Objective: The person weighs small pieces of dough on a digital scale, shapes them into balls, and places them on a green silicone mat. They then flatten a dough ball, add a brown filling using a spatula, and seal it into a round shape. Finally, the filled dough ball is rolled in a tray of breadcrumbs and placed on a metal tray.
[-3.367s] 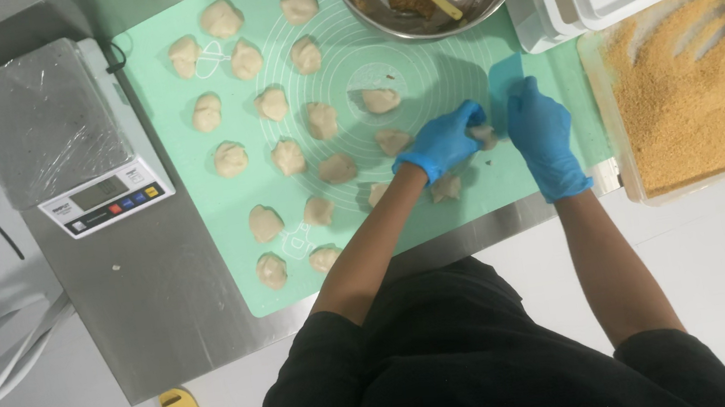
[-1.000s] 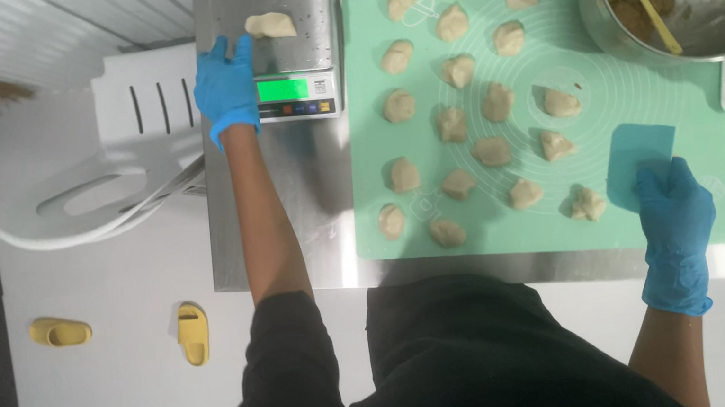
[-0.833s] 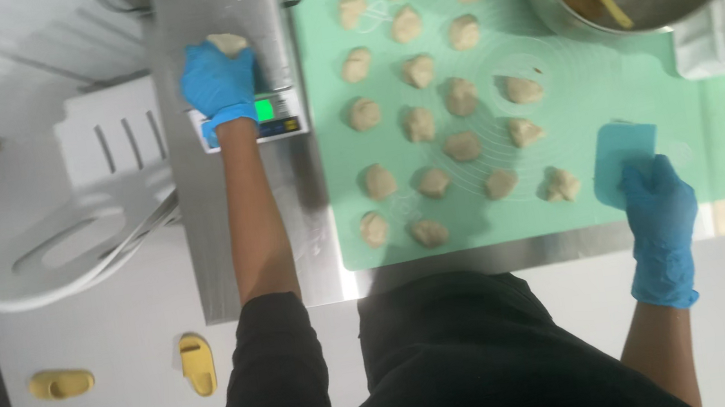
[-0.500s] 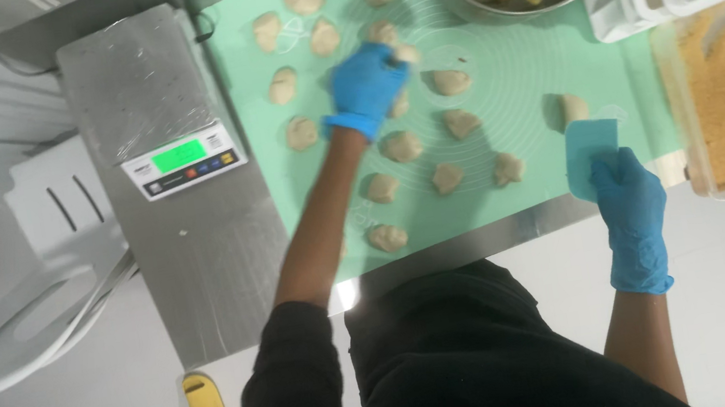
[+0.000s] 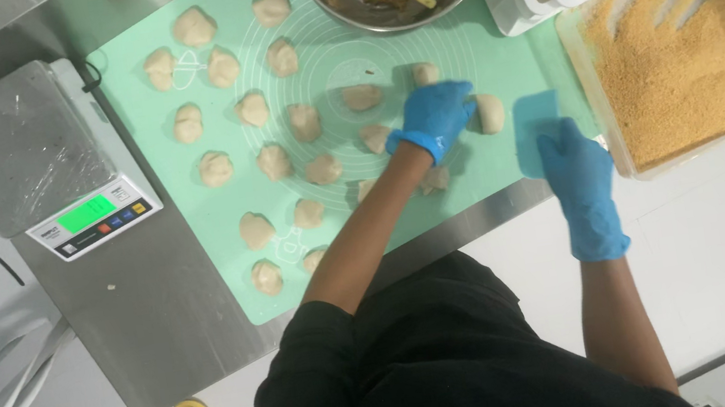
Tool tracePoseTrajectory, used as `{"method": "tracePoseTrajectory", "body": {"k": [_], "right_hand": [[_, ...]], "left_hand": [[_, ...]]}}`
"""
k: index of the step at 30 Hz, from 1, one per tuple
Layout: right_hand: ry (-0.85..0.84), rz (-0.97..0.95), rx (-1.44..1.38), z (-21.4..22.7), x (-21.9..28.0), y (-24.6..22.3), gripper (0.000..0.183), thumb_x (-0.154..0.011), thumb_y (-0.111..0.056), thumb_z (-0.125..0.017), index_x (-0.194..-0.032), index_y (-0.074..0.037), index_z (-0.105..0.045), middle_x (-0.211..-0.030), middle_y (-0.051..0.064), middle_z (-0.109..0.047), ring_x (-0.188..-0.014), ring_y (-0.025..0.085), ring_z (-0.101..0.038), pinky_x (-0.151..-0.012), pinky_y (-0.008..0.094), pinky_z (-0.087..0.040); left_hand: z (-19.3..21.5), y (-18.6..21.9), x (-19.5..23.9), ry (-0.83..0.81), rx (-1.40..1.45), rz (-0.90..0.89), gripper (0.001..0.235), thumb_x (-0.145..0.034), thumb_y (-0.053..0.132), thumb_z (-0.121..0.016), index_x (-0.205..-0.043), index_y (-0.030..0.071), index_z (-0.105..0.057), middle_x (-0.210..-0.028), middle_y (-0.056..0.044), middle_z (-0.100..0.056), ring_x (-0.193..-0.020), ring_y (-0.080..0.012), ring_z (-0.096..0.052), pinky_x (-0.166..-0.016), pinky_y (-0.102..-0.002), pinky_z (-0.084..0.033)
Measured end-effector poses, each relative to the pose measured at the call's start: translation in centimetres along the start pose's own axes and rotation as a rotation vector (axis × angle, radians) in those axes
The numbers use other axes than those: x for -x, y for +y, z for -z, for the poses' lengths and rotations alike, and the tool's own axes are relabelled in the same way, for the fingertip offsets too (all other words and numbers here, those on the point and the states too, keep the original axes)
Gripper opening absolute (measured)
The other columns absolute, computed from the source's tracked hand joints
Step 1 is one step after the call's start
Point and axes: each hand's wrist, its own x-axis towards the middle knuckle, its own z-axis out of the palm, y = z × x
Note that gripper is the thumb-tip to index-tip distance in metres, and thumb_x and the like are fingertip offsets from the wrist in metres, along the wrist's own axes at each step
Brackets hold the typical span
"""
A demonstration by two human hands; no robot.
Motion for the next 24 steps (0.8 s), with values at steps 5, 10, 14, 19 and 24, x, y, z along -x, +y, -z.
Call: {"method": "tracePoseTrajectory", "body": {"k": [5, 10, 14, 19, 24], "right_hand": [[-0.003, 0.111, 0.053, -2.4, -3.5, -1.5, 0.021, -0.102, -0.025, -0.059, -0.112, -0.007, -0.064, -0.081, 0.021, -0.069, -0.077, 0.044, -0.067, -0.068, 0.053, -0.051], [0.018, 0.179, 0.133, -4.0, -4.6, -1.8, 0.013, -0.102, -0.021, -0.059, -0.106, -0.011, -0.065, -0.077, 0.019, -0.069, -0.072, 0.042, -0.068, -0.066, 0.052, -0.052], [0.086, 0.251, 0.157, -6.5, -5.3, -1.3, 0.012, -0.103, -0.020, -0.059, -0.105, -0.009, -0.064, -0.077, 0.018, -0.069, -0.072, 0.041, -0.068, -0.064, 0.051, -0.052], [0.062, 0.302, 0.168, -8.4, -9.3, 0.1, 0.019, -0.104, -0.019, -0.057, -0.112, -0.003, -0.061, -0.077, 0.019, -0.070, -0.070, 0.041, -0.068, -0.063, 0.052, -0.052], [0.042, 0.365, 0.183, -8.2, -8.0, 2.0, 0.023, -0.104, -0.023, -0.057, -0.116, -0.004, -0.060, -0.080, 0.021, -0.069, -0.071, 0.044, -0.067, -0.062, 0.055, -0.050]], "left_hand": [[-2.7, 1.9, -0.5, -0.234, 0.081, 0.232, 0.039, -0.092, 0.030, -0.062, -0.129, 0.016, -0.066, -0.094, -0.011, -0.075, -0.081, -0.0324, -0.072, -0.072, -0.045, -0.056], [-3.3, 2.2, -0.7, -0.185, 0.079, 0.252, 0.021, -0.094, 0.029, -0.062, -0.105, 0.014, -0.072, -0.097, -0.011, -0.076, -0.086, -0.0331, -0.072, -0.075, -0.045, -0.057], [-3.6, 2.3, -0.5, -0.223, 0.066, 0.303, 0.018, -0.092, 0.027, -0.063, -0.095, 0.012, -0.074, -0.095, -0.013, -0.075, -0.086, -0.0345, -0.072, -0.077, -0.046, -0.056], [-1.6, 3.6, -1.4, -0.240, 0.109, 0.302, 0.018, -0.089, 0.027, -0.063, -0.093, 0.014, -0.074, -0.091, -0.015, -0.075, -0.084, -0.0357, -0.072, -0.077, -0.048, -0.056], [4.8, 3.1, 2.7, -0.312, 0.205, 0.448, 0.030, -0.086, 0.041, -0.068, -0.088, 0.011, -0.075, -0.087, -0.015, -0.075, -0.078, -0.0345, -0.069, -0.075, -0.047, -0.054]]}}
